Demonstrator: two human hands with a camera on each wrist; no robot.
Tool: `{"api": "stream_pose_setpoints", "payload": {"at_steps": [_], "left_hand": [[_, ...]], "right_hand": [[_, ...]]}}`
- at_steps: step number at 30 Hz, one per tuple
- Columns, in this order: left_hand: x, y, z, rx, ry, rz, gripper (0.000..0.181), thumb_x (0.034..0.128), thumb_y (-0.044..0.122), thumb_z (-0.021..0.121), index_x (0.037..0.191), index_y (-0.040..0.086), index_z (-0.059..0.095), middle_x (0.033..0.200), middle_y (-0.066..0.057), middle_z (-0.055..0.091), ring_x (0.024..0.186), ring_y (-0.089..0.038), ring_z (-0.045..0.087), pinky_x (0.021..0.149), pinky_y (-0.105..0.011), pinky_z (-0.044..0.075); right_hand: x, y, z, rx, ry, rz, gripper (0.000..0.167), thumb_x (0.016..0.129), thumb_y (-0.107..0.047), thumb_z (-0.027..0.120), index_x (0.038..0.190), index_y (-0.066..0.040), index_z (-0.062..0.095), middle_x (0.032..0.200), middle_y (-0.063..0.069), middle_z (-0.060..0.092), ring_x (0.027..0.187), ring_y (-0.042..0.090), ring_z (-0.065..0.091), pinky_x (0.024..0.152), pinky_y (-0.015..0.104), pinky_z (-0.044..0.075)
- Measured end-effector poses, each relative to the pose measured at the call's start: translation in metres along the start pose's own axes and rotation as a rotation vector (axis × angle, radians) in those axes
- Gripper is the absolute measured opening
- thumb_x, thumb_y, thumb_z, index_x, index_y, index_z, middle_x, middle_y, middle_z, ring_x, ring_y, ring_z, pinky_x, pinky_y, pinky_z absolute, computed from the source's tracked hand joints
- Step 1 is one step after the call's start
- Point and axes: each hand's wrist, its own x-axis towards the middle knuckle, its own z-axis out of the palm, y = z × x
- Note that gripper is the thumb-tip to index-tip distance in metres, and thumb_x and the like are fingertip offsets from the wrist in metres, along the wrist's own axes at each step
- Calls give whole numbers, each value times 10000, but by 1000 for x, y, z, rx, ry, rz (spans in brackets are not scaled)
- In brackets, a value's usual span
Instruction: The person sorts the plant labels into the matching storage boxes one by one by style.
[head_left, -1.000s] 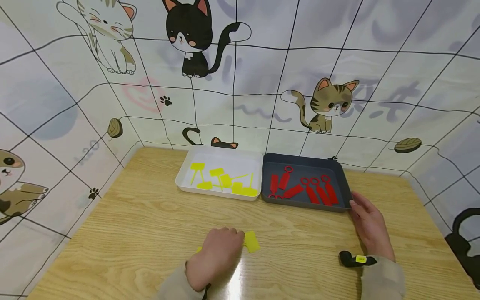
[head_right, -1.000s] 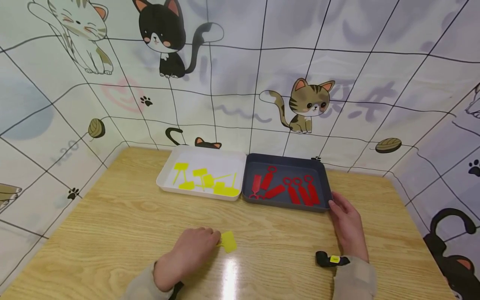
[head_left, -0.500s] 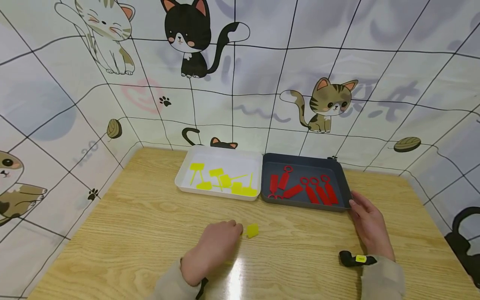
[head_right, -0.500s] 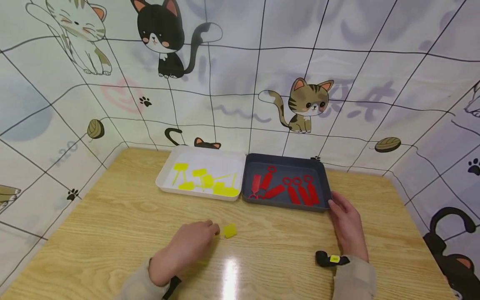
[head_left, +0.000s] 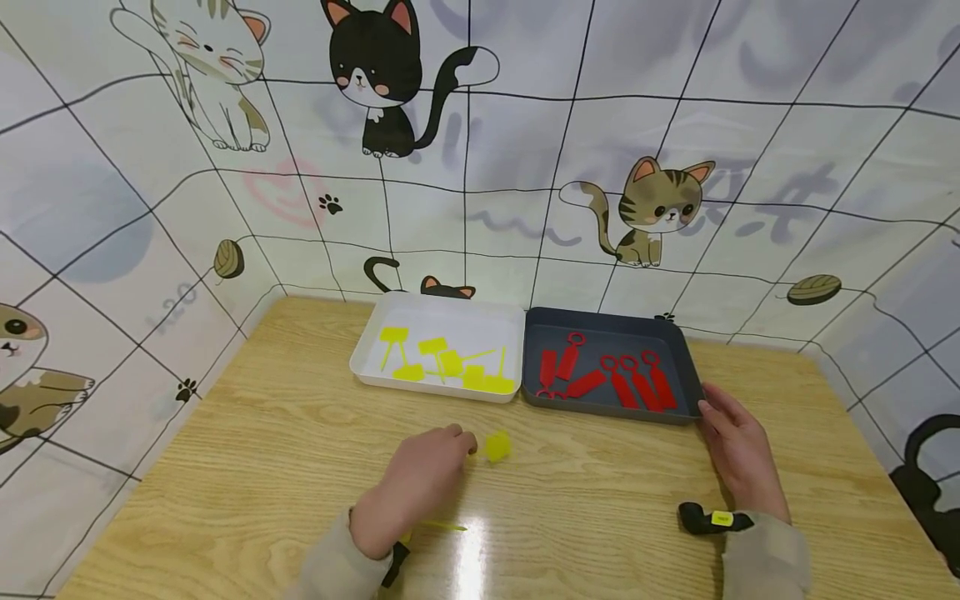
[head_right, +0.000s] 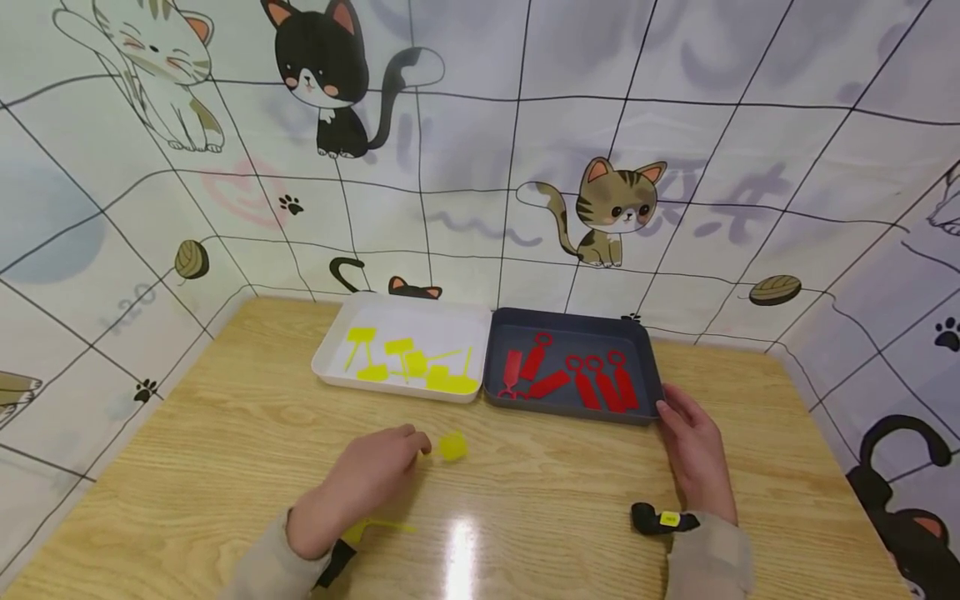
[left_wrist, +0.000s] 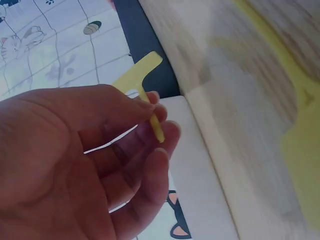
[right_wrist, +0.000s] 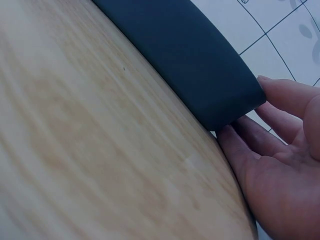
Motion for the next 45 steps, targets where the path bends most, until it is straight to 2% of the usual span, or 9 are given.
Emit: {"api": "stream_pose_setpoints", "payload": {"at_steps": [8,14,17,20,23,28,33,39,45], "left_hand": [[9,-9,-5,-104,36,-71,204,807,56,529,950,167,624,791,77,545,549,-56,444,401,-192,325],[17,-20,-15,-153,102,-129,190,840,106,518,979,178,626,927,88,619,495,-47,398,381,-200,298],[21,-26,-18,-148,142,-137,193,842,106,514,985,185,614,729,95,595,417,-56,292,351,-202,250],[27,-30,-19,-120,198,-127,208,832,92,503,981,187,613,542,105,459,401,-62,247,343,-202,222],[34,-34,-19,-102,229,-122,214,829,94,509,982,192,621,491,103,388,403,-64,261,340,-201,223],[46,-40,-18,-119,266,-140,217,825,88,536,996,182,631,515,93,440,407,-82,303,345,-205,244],[59,-45,-17,-113,291,-177,211,829,80,552,1002,176,626,570,79,527,423,-95,347,342,-214,274],[71,-57,-14,-93,313,-226,94,839,131,586,910,174,629,666,83,612,387,-111,365,339,-234,283],[79,-68,-9,-161,332,-299,42,857,144,585,897,142,570,762,52,644,409,-126,399,350,-250,303]], "right_hand": [[-2,-7,-3,-32,7,18,581,885,-63,528,1400,-40,261,1341,70,296,1086,20,473,844,125,400],[-1,-5,-2,0,-20,8,560,894,-22,498,1396,-10,250,1261,25,390,1063,26,501,855,146,403],[0,-3,0,3,-18,7,559,892,-12,496,1394,-2,249,1255,26,400,1060,27,502,855,146,403],[0,-3,1,-7,1,11,566,887,-27,511,1394,-12,258,1292,59,366,1070,28,495,854,142,402],[0,-3,1,-26,19,26,586,882,-53,530,1398,-25,255,1336,86,308,1081,25,482,853,136,398],[0,-1,0,-46,28,37,599,878,-74,544,1402,-39,254,1359,89,275,1089,12,467,847,123,396],[0,-1,-1,-17,9,19,574,883,-40,525,1394,-20,265,1298,47,360,1075,20,488,865,145,391],[1,-2,0,-25,16,34,582,884,-54,529,1398,-27,259,1309,54,345,1081,26,479,857,136,396],[0,-3,1,-56,37,42,596,884,-77,536,1402,-26,246,1313,45,347,1104,34,460,854,131,396]]}}
